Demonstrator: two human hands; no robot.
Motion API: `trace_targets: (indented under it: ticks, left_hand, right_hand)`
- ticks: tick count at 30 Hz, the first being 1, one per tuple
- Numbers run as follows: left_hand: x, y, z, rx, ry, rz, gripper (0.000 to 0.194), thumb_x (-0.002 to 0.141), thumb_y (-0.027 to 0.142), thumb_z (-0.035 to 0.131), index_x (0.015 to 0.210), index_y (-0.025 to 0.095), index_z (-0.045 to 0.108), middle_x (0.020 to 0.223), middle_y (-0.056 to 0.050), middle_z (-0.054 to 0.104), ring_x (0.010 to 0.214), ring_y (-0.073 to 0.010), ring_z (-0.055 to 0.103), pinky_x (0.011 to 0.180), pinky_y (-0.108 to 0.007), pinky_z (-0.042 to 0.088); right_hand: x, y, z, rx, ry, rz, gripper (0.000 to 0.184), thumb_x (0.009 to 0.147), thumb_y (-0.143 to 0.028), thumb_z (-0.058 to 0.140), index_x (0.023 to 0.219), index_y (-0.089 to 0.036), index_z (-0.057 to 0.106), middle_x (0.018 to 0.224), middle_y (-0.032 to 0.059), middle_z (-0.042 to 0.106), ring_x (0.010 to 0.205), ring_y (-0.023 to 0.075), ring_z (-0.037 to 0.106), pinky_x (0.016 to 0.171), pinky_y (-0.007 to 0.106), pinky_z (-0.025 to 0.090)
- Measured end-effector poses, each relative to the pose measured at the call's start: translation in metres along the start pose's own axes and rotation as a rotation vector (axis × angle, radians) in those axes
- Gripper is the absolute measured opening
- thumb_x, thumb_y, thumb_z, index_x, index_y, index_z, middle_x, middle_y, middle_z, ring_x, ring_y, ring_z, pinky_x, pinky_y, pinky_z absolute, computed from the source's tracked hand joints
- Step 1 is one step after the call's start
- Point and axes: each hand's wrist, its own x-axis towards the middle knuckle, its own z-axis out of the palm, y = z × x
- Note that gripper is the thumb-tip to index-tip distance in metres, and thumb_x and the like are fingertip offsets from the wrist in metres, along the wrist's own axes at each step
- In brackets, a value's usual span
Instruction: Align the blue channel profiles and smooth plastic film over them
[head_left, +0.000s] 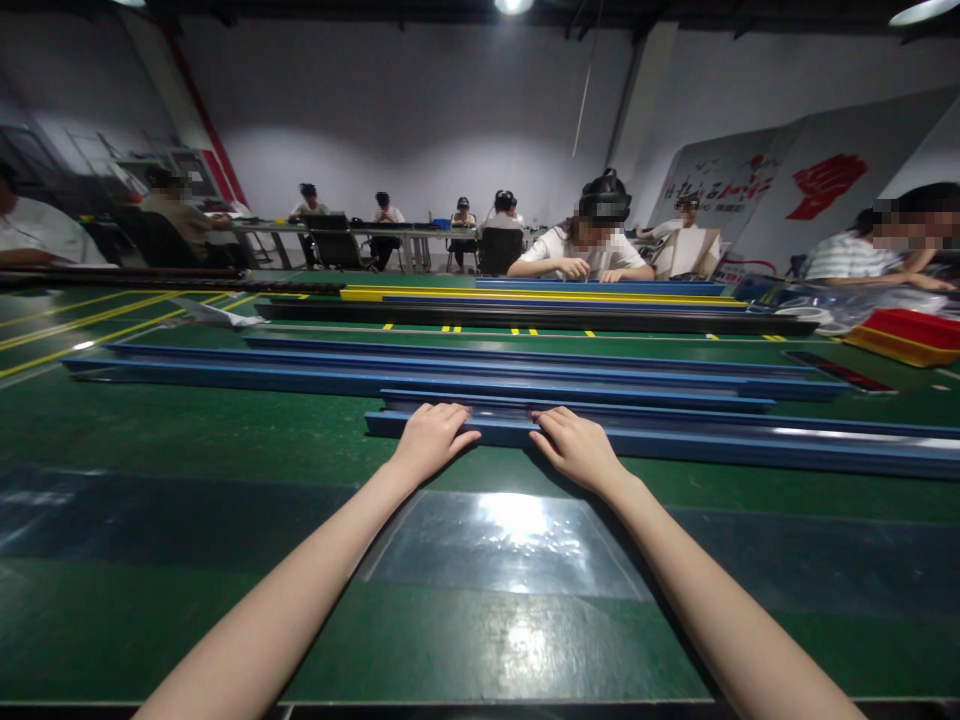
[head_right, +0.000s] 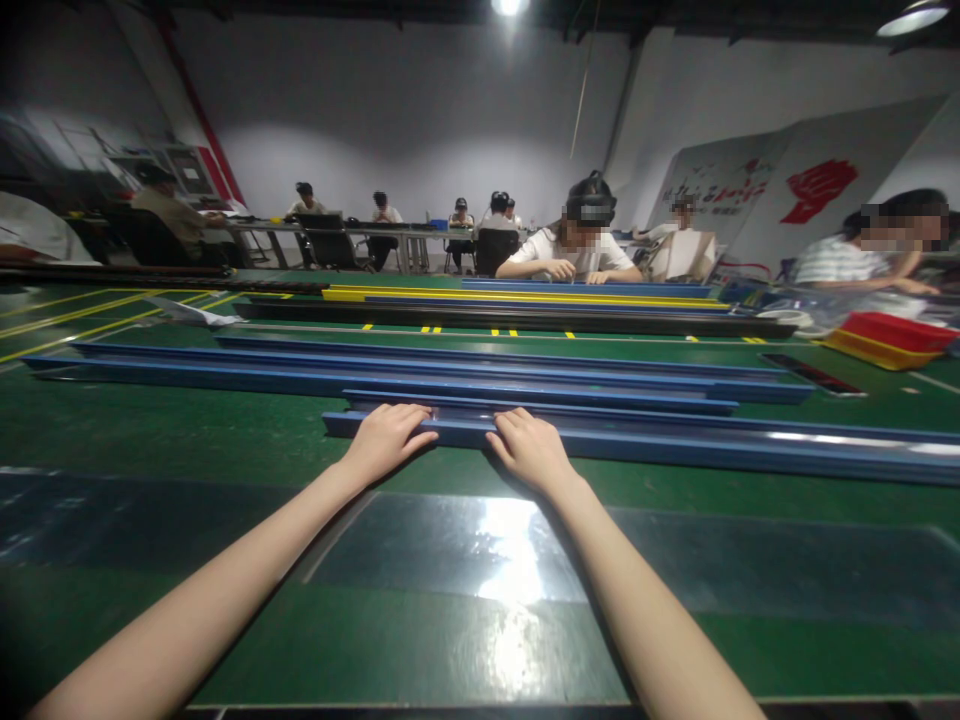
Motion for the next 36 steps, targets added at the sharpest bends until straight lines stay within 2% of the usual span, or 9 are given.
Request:
trace_targets:
  ticks: [18,26,30,36]
  left_hand:
    - [0.0,0.001,-0.001,0.002,-0.015,-0.01,0.033,0.087,0.042,0.043,0.1,0.015,0.057,0.107,-0.008,0.063,0.098,-0.0205,0.056,0.079,-0.032,0.039]
    - [0.005,-0.002,-0.01,-0.037,-0.134,-0.023,0.033,0.084,0.044,0.047,0.104,0.019,0.056,0.106,-0.006,0.063,0.098,-0.019,0.056,0.078,-0.029,0.04]
    - [0.005,-0.008,-0.018,-0.012,-0.183,-0.054,0.029,0.083,0.044,0.049,0.094,0.019,0.059,0.099,-0.004,0.064,0.093,-0.0191,0.058,0.075,-0.027,0.041]
    - [0.004,-0.023,-0.03,-0.041,-0.231,-0.146,0.034,0.081,0.052,0.047,0.08,0.02,0.059,0.089,-0.003,0.065,0.082,-0.018,0.06,0.064,-0.023,0.04]
  right_hand:
    - [0.0,0.002,0.003,0.015,0.014,-0.003,0.038,0.09,-0.037,0.03,0.109,-0.016,0.056,0.112,0.0093,0.061,0.105,0.0182,0.051,0.081,0.028,0.041]
    - [0.001,0.002,0.003,0.026,0.002,0.005,0.037,0.09,-0.036,0.031,0.11,-0.017,0.056,0.114,0.0098,0.06,0.107,0.018,0.05,0.081,0.029,0.042]
    - [0.002,0.0,-0.001,0.003,-0.024,0.009,0.036,0.09,-0.036,0.031,0.104,-0.017,0.057,0.111,0.0094,0.061,0.103,0.0182,0.052,0.078,0.028,0.041]
    - [0.004,-0.002,-0.008,0.011,-0.106,0.07,0.032,0.089,-0.037,0.033,0.099,-0.019,0.058,0.098,0.0085,0.064,0.09,0.0182,0.058,0.069,0.025,0.039]
